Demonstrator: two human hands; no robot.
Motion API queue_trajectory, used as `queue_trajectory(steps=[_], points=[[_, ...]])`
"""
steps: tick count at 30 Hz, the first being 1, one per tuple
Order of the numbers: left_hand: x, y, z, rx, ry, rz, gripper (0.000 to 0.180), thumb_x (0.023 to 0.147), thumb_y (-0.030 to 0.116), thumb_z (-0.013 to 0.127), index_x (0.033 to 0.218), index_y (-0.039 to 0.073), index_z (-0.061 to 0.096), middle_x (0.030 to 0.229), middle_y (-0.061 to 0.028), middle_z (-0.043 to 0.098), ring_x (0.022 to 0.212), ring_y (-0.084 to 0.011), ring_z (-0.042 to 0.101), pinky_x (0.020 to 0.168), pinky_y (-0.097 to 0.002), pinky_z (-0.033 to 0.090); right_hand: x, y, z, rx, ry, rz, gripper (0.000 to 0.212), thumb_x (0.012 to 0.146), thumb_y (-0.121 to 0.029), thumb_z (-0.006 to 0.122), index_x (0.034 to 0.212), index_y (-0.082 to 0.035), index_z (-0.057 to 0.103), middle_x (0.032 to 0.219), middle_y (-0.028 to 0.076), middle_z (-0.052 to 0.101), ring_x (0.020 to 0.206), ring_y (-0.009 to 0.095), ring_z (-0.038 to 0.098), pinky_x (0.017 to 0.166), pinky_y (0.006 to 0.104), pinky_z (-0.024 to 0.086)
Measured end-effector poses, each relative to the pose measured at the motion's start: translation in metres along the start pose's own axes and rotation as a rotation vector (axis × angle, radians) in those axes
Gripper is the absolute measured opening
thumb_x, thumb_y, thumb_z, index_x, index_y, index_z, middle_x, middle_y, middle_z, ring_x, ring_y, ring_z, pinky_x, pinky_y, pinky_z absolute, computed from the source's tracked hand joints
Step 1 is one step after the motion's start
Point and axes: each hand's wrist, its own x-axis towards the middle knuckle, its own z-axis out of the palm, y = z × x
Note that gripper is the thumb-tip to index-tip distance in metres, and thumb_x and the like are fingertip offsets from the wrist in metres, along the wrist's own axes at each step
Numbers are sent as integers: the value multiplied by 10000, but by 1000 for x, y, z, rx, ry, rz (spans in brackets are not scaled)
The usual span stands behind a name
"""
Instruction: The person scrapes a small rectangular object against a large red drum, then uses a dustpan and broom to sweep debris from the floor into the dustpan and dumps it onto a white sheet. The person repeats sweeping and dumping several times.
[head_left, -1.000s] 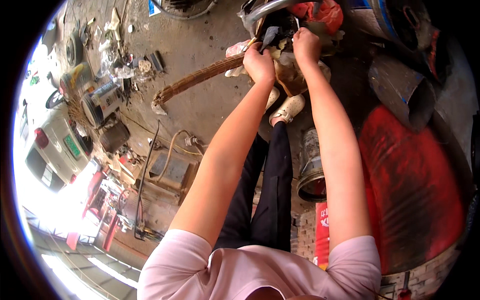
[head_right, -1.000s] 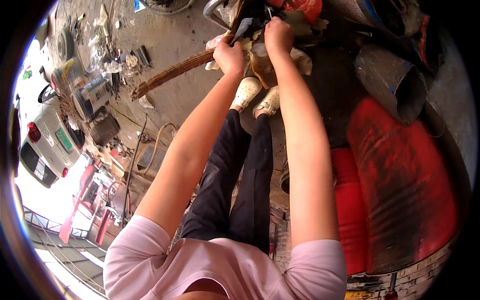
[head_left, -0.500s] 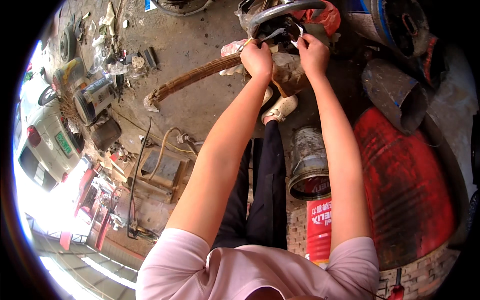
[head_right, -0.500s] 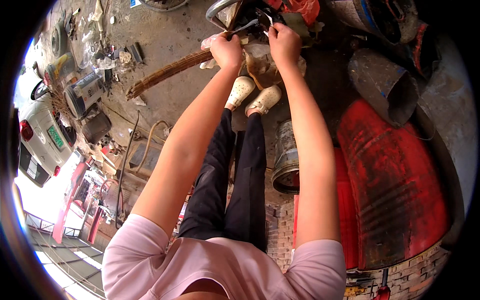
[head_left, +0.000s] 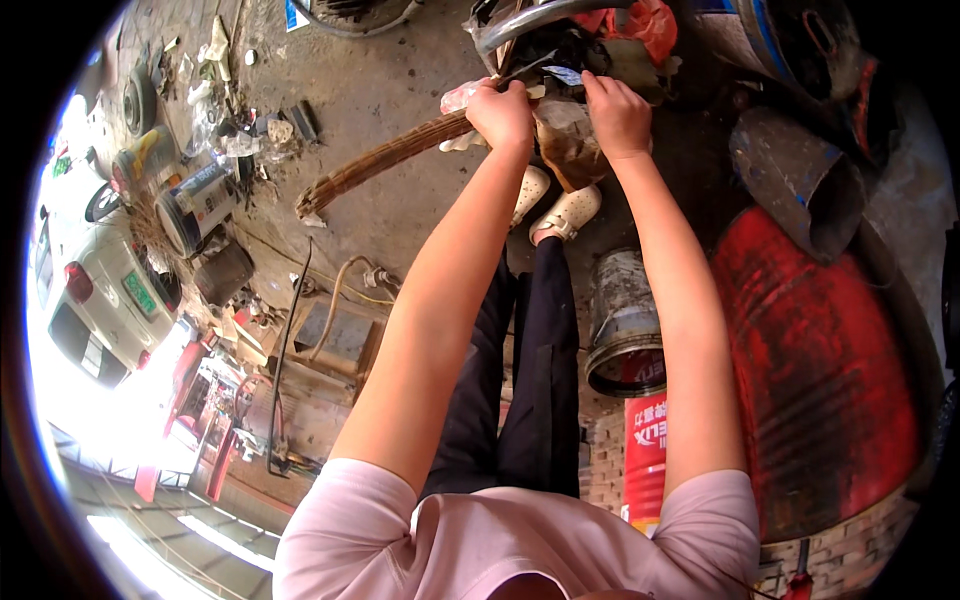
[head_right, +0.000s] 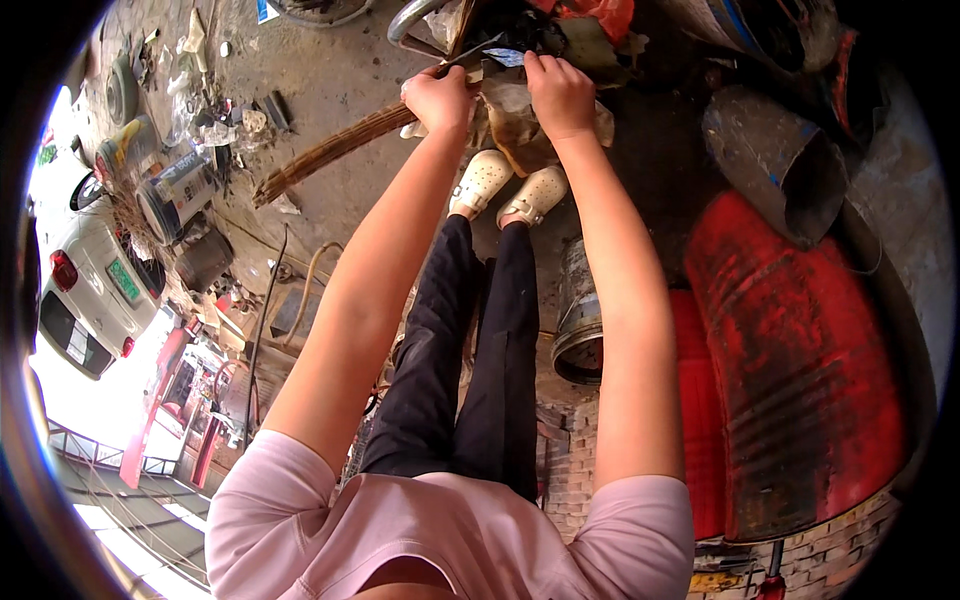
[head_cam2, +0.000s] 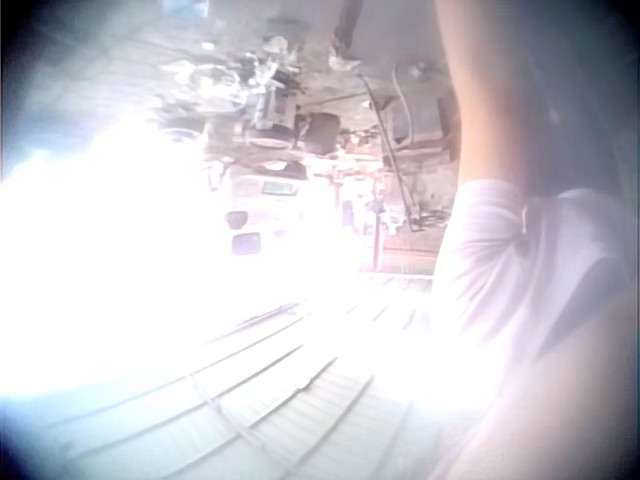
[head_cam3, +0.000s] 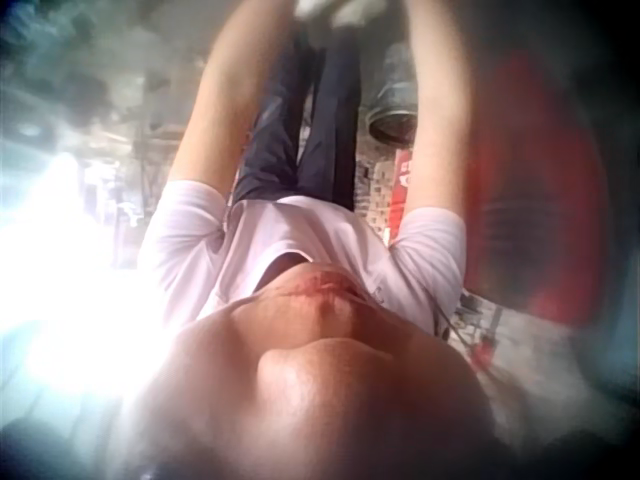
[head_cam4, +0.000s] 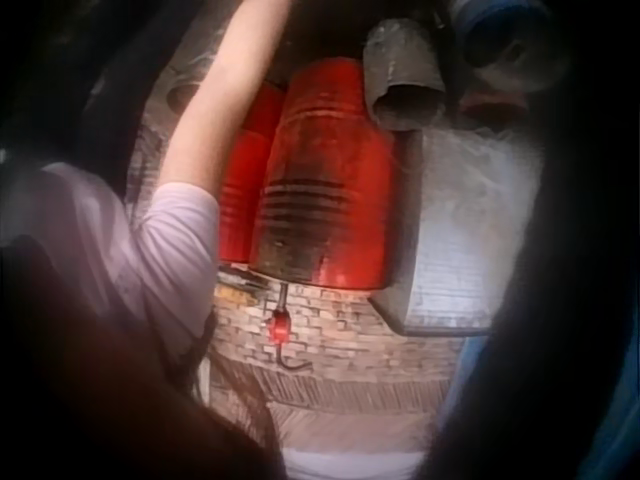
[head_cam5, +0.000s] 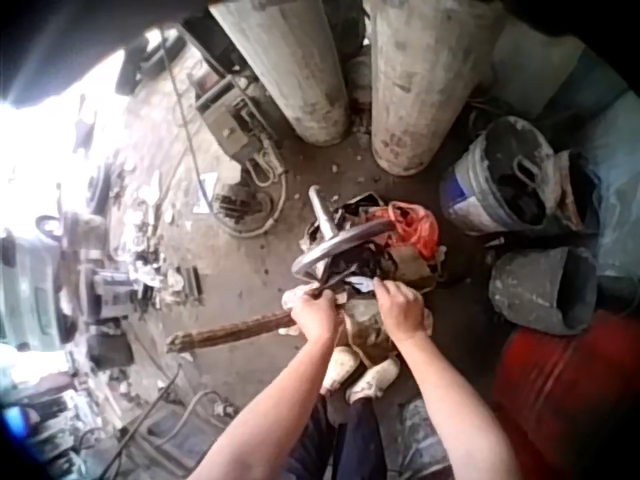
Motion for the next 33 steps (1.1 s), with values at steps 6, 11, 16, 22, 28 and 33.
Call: queue_trajectory(steps=[6,11,16,22,28,33], points=[[2,2,-2,-7,26,11,192,701,74,588,816,-68,646,628,-125,634,490,-156,594,499,-291,488,-11,9,-14,-61,-15,-44,143,732,-107,591,870,-106,630,733,-6,581,671,155,589,554,280,487],[-3,8,-6,85,38,126,180,710,115,589,824,-9,652,640,-179,606,596,-294,592,618,-355,462,-3,16,-23,-33,-36,72,162,727,-120,619,887,-128,642,793,-19,612,700,155,597,584,285,491],[-3,3,-11,183,61,365,165,718,123,603,835,19,655,737,-160,633,668,-305,603,655,-359,471,11,9,-25,-62,-166,-68,165,717,-99,574,875,-92,619,741,10,572,708,175,580,594,298,485],[-1,-1,-15,170,10,420,163,732,101,610,857,6,653,747,-143,645,668,-249,627,651,-317,480,9,2,-8,-74,-254,-241,142,683,-78,541,817,-60,582,697,31,541,700,184,565,611,296,477],[-1,0,-22,37,-117,201,174,744,86,589,866,-19,652,700,-115,654,595,-153,621,583,-282,489,7,9,12,-102,-170,-218,18,637,-85,547,652,-83,556,648,36,544,673,188,562,619,301,480],[9,-16,-28,74,-46,245,179,703,87,606,850,3,663,738,-185,622,707,-297,598,701,-352,462,11,14,26,-138,-199,-94,24,667,-87,545,656,-76,563,667,54,570,690,208,584,625,328,489]])
